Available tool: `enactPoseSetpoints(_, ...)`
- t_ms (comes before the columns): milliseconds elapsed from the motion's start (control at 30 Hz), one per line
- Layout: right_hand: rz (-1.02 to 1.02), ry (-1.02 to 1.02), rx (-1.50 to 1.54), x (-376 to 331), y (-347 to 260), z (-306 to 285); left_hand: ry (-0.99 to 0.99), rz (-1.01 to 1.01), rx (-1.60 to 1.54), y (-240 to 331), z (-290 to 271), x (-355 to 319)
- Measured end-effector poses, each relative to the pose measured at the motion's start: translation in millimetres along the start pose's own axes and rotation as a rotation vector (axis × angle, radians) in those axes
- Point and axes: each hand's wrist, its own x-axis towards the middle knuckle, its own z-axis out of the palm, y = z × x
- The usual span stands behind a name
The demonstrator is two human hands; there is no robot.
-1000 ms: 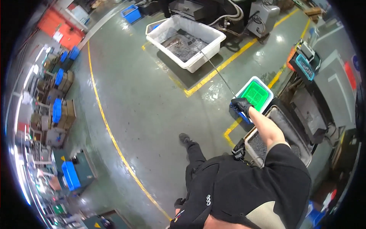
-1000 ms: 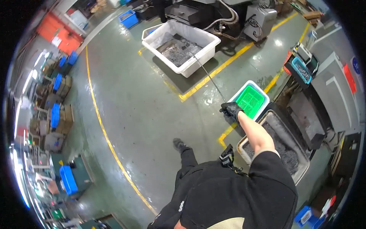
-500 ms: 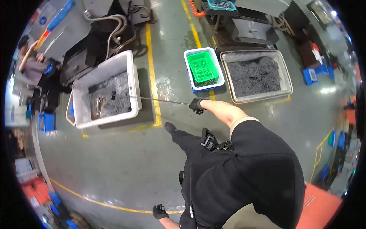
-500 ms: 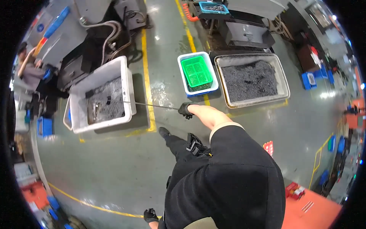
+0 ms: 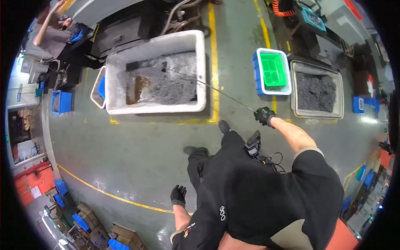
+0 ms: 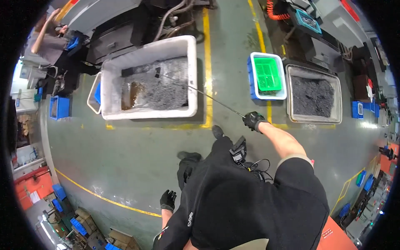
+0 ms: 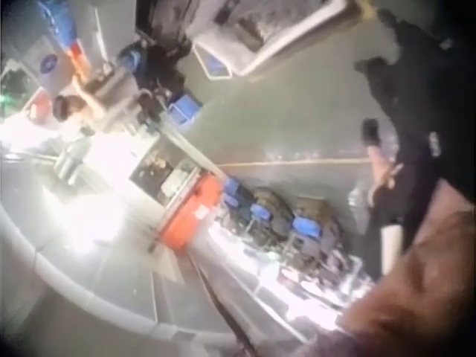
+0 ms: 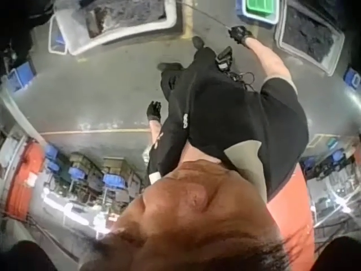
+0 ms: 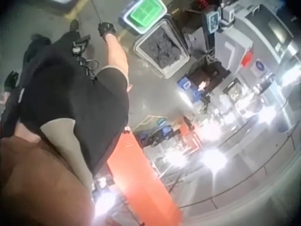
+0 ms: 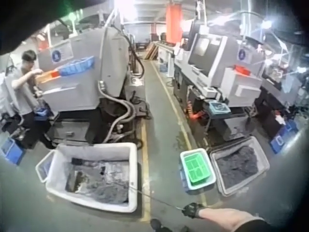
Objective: The person uses a long-handled rake to pull metal shavings from a machine chute into a large white bin. They repeatedly rake the debris forward, occasionally using their gloved hands to clear the chute opening and organize the pile.
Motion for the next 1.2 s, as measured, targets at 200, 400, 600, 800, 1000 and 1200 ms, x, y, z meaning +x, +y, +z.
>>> enactPoseSetpoints(200,-0.051,-0.162,0.128,59,-88,77,-0.123,0.260,0.404,164,-106,109)
enactPoseSetpoints(400,0.284,-0.092,0.393,35,-161,165,-0.102,0.207,0.082,395,-61,148)
enactPoseSetpoints(600,0.360,0.018,-0.061,-7,-228,226,-0.093,0.306,0.391,591,18,193)
enactPoseSetpoints(800,0.467,-0.025,-0.137,-3,-239,280,-0.346,0.366,0.564,689,158,230)
enactPoseSetpoints(1000,0.683,-0.178,0.400,-7,-254,322,-0.544,0.259,0.581,735,271,250)
enactPoseSetpoints(1200,0.608,-0.163,0.379,-25,-317,340,-0.705,0.250,0.512,830,372,305)
